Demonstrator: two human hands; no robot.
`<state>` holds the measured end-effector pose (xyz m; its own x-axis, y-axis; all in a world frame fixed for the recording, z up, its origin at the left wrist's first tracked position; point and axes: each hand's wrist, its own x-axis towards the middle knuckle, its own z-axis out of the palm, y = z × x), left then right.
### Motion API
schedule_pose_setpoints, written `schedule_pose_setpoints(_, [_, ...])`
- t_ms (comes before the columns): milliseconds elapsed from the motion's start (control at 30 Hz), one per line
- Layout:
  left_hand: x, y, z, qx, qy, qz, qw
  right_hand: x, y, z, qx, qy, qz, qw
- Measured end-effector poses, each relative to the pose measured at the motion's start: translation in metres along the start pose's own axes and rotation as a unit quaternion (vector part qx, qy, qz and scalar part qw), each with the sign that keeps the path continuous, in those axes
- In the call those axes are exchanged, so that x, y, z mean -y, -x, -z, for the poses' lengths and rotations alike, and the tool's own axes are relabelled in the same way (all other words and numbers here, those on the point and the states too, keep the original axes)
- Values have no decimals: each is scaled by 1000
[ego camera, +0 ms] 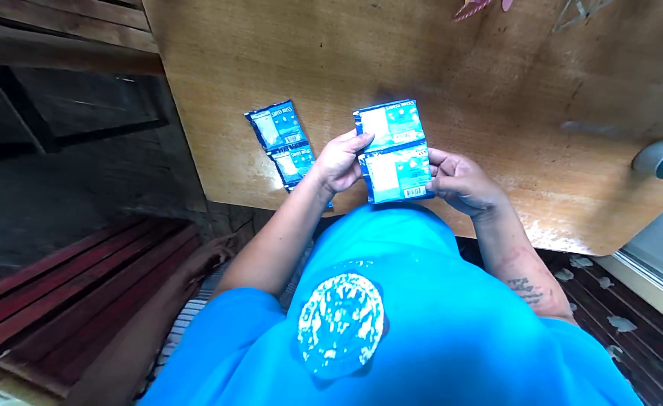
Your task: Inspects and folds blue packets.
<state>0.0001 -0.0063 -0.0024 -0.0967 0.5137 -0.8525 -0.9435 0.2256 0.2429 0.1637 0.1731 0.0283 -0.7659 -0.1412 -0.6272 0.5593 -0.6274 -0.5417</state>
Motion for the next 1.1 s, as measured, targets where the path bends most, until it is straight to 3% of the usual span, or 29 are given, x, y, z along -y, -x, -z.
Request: schedule_pose_setpoints(1100, [1,-3,3,5,9,2,1000,0,-1,1,-5,-1,-7,1000])
